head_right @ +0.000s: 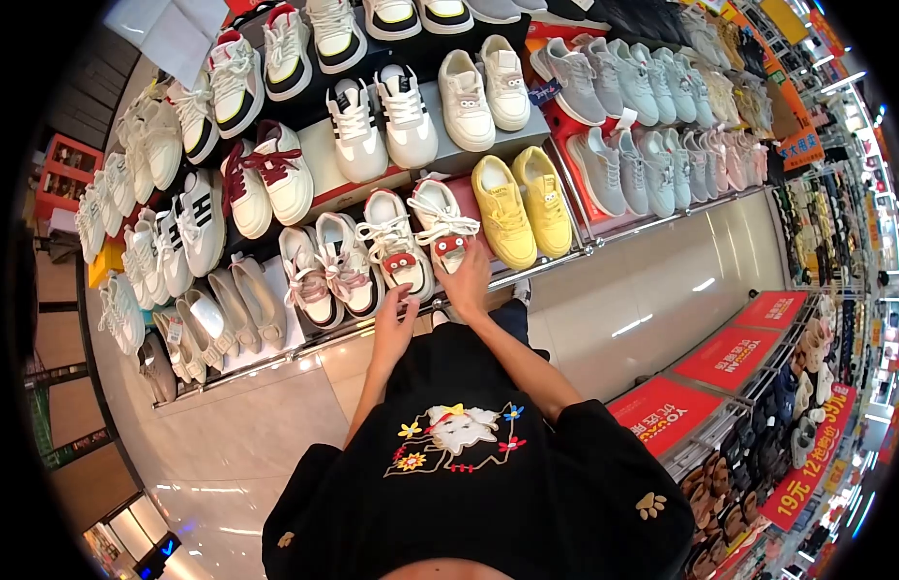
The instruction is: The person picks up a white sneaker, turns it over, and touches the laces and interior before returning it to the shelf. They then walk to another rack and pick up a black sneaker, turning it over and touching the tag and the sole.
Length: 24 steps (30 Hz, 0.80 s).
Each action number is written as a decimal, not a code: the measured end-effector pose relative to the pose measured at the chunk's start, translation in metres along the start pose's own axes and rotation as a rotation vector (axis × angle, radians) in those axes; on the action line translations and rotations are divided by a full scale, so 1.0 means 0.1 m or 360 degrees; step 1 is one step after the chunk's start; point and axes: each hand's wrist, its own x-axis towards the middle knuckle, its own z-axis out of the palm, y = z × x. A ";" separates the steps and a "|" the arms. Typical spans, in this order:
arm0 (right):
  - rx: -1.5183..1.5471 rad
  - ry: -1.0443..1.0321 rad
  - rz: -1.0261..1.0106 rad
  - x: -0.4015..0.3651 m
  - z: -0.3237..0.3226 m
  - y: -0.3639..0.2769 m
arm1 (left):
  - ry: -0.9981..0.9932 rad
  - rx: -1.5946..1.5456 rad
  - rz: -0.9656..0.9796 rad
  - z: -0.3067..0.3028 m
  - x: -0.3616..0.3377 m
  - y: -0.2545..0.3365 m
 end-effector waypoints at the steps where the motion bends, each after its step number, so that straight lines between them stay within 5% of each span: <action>1: -0.0030 0.0034 -0.0011 -0.02 0.03 0.01 | 0.0045 0.0124 0.0088 0.00 0.02 0.02; 10: -0.0085 -0.0011 0.0017 -0.01 0.12 0.05 | -0.0051 0.0760 0.0334 0.09 0.05 -0.07; 24: 0.0007 -0.0323 -0.0150 -0.07 -0.23 0.13 | -0.0504 0.1352 0.0035 0.23 0.07 -0.05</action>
